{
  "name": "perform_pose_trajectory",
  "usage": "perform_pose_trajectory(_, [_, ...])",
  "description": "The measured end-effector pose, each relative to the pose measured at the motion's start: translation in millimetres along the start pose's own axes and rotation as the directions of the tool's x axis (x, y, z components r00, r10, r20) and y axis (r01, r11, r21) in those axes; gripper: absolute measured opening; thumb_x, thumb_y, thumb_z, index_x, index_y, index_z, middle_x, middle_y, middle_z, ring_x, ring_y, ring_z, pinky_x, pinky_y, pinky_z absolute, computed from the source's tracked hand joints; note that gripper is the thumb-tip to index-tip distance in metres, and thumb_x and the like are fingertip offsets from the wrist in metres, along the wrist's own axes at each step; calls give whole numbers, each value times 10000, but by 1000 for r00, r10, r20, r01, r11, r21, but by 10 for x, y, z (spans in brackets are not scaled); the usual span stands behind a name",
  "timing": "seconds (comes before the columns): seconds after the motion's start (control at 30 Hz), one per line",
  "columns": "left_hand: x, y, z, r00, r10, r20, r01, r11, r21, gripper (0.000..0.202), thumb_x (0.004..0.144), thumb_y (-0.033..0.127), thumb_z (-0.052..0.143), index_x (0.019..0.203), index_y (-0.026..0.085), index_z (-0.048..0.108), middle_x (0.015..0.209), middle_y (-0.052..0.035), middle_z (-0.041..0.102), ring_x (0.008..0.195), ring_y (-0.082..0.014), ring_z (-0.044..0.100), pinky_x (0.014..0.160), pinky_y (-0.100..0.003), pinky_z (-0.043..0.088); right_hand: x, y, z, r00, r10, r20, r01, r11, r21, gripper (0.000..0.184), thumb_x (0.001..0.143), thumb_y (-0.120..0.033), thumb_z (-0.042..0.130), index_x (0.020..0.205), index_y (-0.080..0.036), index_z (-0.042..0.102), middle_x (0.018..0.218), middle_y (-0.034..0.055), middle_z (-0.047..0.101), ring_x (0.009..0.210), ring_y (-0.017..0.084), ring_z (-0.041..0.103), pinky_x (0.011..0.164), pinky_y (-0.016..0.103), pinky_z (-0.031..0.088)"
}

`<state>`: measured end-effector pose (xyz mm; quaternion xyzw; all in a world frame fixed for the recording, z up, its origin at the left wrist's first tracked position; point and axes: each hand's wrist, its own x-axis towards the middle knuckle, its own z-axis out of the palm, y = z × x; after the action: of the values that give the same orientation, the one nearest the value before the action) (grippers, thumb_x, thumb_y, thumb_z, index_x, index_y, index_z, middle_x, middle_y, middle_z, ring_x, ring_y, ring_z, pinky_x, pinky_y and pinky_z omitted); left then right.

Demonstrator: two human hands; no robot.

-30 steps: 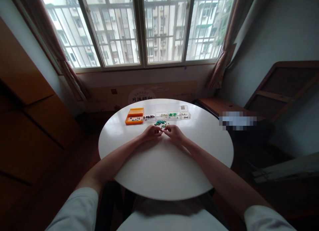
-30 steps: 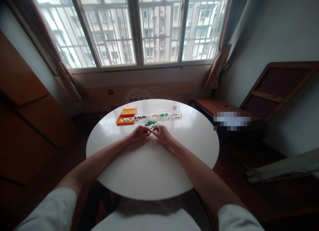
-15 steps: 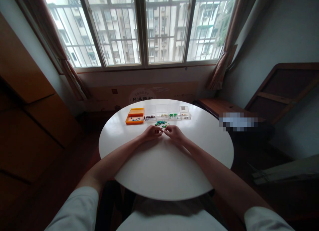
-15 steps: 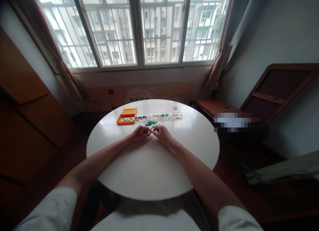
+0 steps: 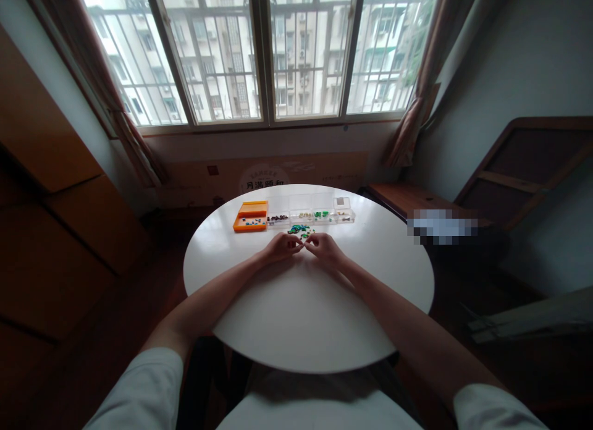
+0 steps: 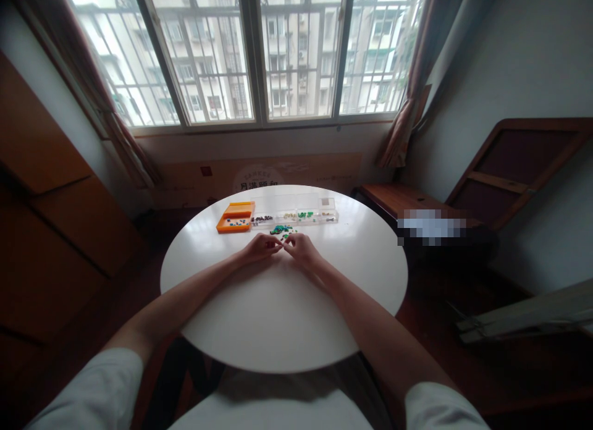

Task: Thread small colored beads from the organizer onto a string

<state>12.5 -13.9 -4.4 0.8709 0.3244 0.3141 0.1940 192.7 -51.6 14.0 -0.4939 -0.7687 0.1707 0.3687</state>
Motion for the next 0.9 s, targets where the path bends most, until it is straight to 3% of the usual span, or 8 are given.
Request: perform_pose_trajectory(0.9, [7,-19,0,999,-37,1,37,999,-29,255,762,283,547,865,112,706,501,30,480,481,-53,382,468,-155,279,16,45,28,1000,-6,-8,6,1000,-5,180,716,-216,530,680,-113,674,537,3,521,534,103,423,523,211,302])
